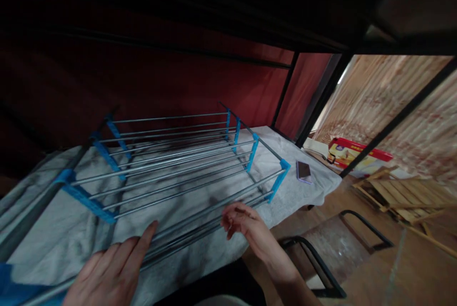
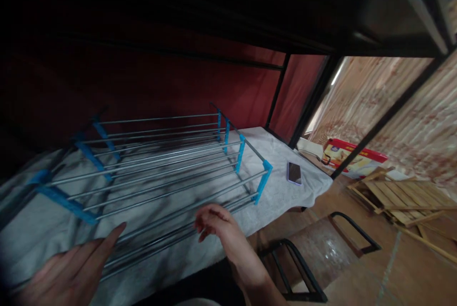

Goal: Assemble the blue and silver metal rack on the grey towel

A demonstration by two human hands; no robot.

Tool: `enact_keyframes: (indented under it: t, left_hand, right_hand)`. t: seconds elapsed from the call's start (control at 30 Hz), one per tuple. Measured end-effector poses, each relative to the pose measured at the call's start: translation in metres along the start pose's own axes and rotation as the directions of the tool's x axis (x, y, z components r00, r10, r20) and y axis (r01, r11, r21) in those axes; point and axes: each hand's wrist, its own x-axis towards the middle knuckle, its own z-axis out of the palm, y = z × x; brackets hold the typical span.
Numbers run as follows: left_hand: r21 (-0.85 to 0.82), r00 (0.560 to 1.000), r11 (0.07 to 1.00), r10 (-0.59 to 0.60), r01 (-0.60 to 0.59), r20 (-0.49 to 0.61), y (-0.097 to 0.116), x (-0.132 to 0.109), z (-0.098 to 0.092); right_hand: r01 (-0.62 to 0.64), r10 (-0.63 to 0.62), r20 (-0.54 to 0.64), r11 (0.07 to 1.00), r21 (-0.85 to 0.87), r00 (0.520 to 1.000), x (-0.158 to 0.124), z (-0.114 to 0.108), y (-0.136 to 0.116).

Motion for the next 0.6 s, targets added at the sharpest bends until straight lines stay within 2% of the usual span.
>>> enact_keyframes:
  t: [0.07,0.17,0.3,0.47,0.53,0.6]
  left_hand:
    - [0.120,0.997,0.992,0.039,-0.047,0.067,0.008,0.009,-0.007]
    - [0.190,0.987,0.982,-0.015,-0.015,0.159,0.017,0.020,-0.014]
    - [0.229,0.964,0.972,-0.102,0.045,0.245,0.020,0.026,-0.014]
    - [0.209,0.962,0.976,-0.108,0.056,0.249,0.026,0.027,-0.018]
    - [0.192,0.969,0.980,-0.104,0.061,0.225,0.027,0.029,-0.020]
    - [0.162,0.977,0.984,-0.100,0.069,0.191,0.027,0.030,-0.017]
  right_hand:
    - [-0.041,0.050,0.105,0.996,-0.082,0.993,-0.010,0.006,-0.007]
    - [-0.042,0.088,0.207,0.975,-0.218,0.974,-0.017,0.011,-0.027]
    - [0.119,0.021,0.289,0.881,-0.458,0.957,-0.002,0.018,-0.057]
    - [0.373,-0.100,0.403,0.623,-0.687,0.910,0.027,0.054,-0.072]
    - [0.490,-0.150,0.486,0.502,-0.713,0.861,0.038,0.076,-0.070]
    - [0.605,-0.157,0.597,0.390,-0.695,0.787,0.050,0.102,-0.064]
